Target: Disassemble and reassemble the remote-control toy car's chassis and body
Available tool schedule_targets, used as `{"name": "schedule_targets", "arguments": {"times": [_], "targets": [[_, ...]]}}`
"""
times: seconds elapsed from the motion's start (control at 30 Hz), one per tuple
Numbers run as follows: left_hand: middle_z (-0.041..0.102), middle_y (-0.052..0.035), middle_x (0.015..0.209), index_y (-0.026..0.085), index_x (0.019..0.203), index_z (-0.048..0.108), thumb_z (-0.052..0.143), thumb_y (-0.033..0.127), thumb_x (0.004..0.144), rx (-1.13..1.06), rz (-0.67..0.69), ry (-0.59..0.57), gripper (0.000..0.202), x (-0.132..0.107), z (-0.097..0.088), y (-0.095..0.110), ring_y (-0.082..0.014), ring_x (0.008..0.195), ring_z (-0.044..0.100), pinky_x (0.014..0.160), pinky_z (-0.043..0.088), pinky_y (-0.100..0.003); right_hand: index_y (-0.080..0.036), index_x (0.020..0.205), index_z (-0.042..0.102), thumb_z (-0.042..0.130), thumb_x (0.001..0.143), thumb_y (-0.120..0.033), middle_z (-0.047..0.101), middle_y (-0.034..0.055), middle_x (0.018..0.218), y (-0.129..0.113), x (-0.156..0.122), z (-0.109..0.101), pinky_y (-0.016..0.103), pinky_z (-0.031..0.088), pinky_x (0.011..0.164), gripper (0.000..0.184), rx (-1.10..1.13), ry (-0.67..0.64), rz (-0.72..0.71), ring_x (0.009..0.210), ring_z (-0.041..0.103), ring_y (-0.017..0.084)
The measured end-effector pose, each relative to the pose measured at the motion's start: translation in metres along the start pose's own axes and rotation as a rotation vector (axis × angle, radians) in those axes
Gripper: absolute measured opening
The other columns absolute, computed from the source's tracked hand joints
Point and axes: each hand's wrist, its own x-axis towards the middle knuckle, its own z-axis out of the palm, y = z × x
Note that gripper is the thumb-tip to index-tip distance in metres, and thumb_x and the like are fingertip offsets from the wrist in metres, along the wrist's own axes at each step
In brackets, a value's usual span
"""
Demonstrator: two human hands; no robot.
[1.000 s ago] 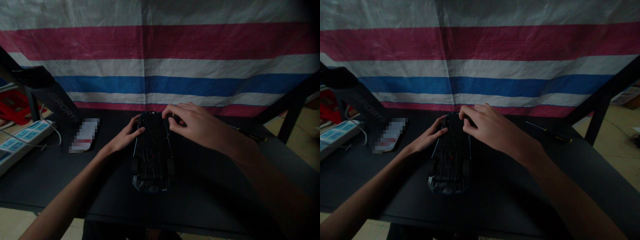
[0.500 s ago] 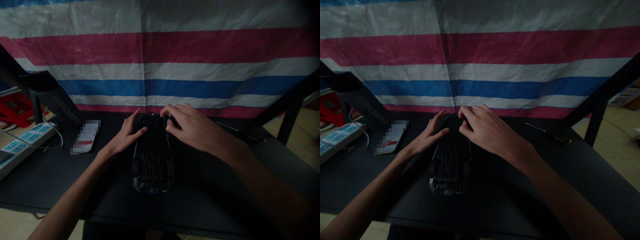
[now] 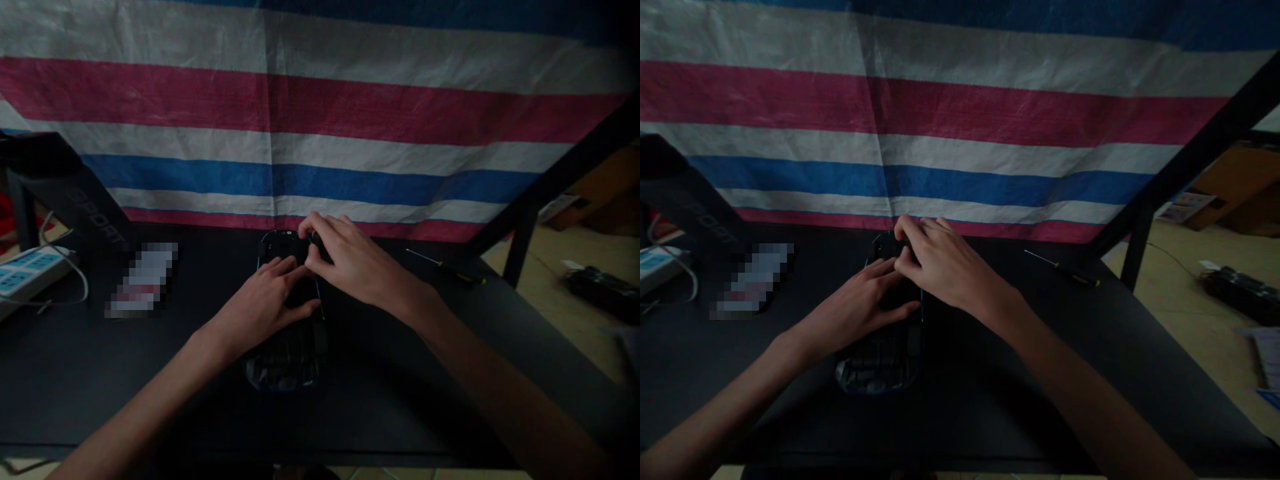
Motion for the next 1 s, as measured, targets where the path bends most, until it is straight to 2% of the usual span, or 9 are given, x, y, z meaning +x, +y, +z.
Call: {"name": "schedule_targets", "arguments": {"times": [0.13,0.23,0.4,0.57,0.67,0.73,0.83,0.9,1.0], "targets": [[0.068,-0.0152,0.145,0.017,0.146,0.067,0.061,0.055,0.112,-0.03,-0.005,-0.031,0.051,0.002,-0.003,0.0,-0.0345,0.14,0.067,0.128,0.049,-0.053,-0.022,0.111,0.067,0.051,0.115,-0.034,0.075,0.0065,0.097,0.002,0.004,0.007,0.04,0.052,0.092,0.02,-0.013,0.019,0.103,0.09,0.069,0.025],[0.068,-0.0145,0.143,0.02,0.145,0.068,0.062,0.057,0.111,-0.049,-0.009,-0.023,0.051,0.002,-0.003,-0.001,-0.0349,0.136,0.068,0.125,0.051,-0.054,-0.023,0.12,0.062,0.055,0.113,-0.028,0.076,0.0086,0.118,0.01,0.002,0.009,0.041,0.055,0.102,0.011,0.176,0.027,0.009,0.107,0.071,0.024],[0.07,-0.0115,0.135,0.024,0.137,0.07,0.062,0.057,0.11,-0.042,-0.028,-0.041,0.043,0.003,-0.004,-0.005,-0.0321,0.125,0.07,0.112,0.058,-0.049,-0.027,0.133,0.059,0.055,0.114,-0.03,0.073,0.0107,0.136,0.029,-0.022,0.009,0.046,0.055,0.115,0.02,0.386,0.117,-0.06,0.128,0.071,0.026],[0.069,-0.0097,0.131,0.026,0.139,0.07,0.065,0.057,0.109,-0.05,-0.061,-0.058,0.044,0.005,-0.008,-0.005,-0.0299,0.118,0.07,0.103,0.06,-0.046,-0.023,0.139,0.06,0.047,0.117,-0.037,0.075,0.0097,0.12,0.051,-0.045,0.019,0.043,0.056,0.103,0.029,0.399,0.324,0.194,0.107,0.074,0.024],[0.07,-0.0074,0.121,0.026,0.14,0.07,0.064,0.059,0.108,-0.036,-0.072,-0.091,0.046,0.008,-0.012,-0.004,-0.026,0.104,0.071,0.093,0.059,-0.042,-0.018,0.139,0.066,0.044,0.117,-0.036,0.073,0.0049,0.095,0.061,-0.052,0.033,0.039,0.054,0.087,0.036,0.383,0.174,0.368,0.088,0.073,0.023],[0.07,-0.0059,0.116,0.026,0.14,0.071,0.065,0.06,0.107,-0.023,-0.078,-0.111,0.047,0.01,-0.016,-0.003,-0.0241,0.099,0.071,0.088,0.057,-0.039,-0.019,0.139,0.069,0.044,0.116,-0.035,0.074,0.0038,0.091,0.062,-0.055,0.045,0.037,0.053,0.083,0.037,0.395,0.033,0.438,0.085,0.074,0.023],[0.071,-0.0049,0.116,0.028,0.138,0.071,0.066,0.061,0.107,-0.015,-0.075,-0.147,0.045,0.013,-0.02,-0.003,-0.0236,0.099,0.07,0.086,0.054,-0.038,-0.023,0.138,0.071,0.045,0.115,-0.03,0.083,0.0077,0.111,0.056,-0.06,0.061,0.039,0.055,0.093,0.036,0.437,-0.092,0.454,0.102,0.08,0.024],[0.071,-0.0046,0.118,0.029,0.136,0.072,0.066,0.06,0.107,-0.014,-0.064,-0.163,0.043,0.015,-0.022,-0.003,-0.0237,0.101,0.07,0.087,0.053,-0.038,-0.024,0.138,0.071,0.045,0.116,-0.028,0.084,0.0102,0.127,0.05,-0.062,0.068,0.042,0.055,0.104,0.034,0.468,-0.137,0.431,0.119,0.08,0.026],[0.073,-0.0046,0.117,0.028,0.134,0.072,0.066,0.059,0.107,-0.016,-0.056,-0.175,0.041,0.017,-0.023,-0.002,-0.0232,0.099,0.071,0.085,0.052,-0.037,-0.024,0.138,0.07,0.043,0.116,-0.027,0.082,0.0124,0.136,0.044,-0.062,0.073,0.046,0.054,0.112,0.034,0.52,-0.169,0.405,0.129,0.078,0.029]]}}
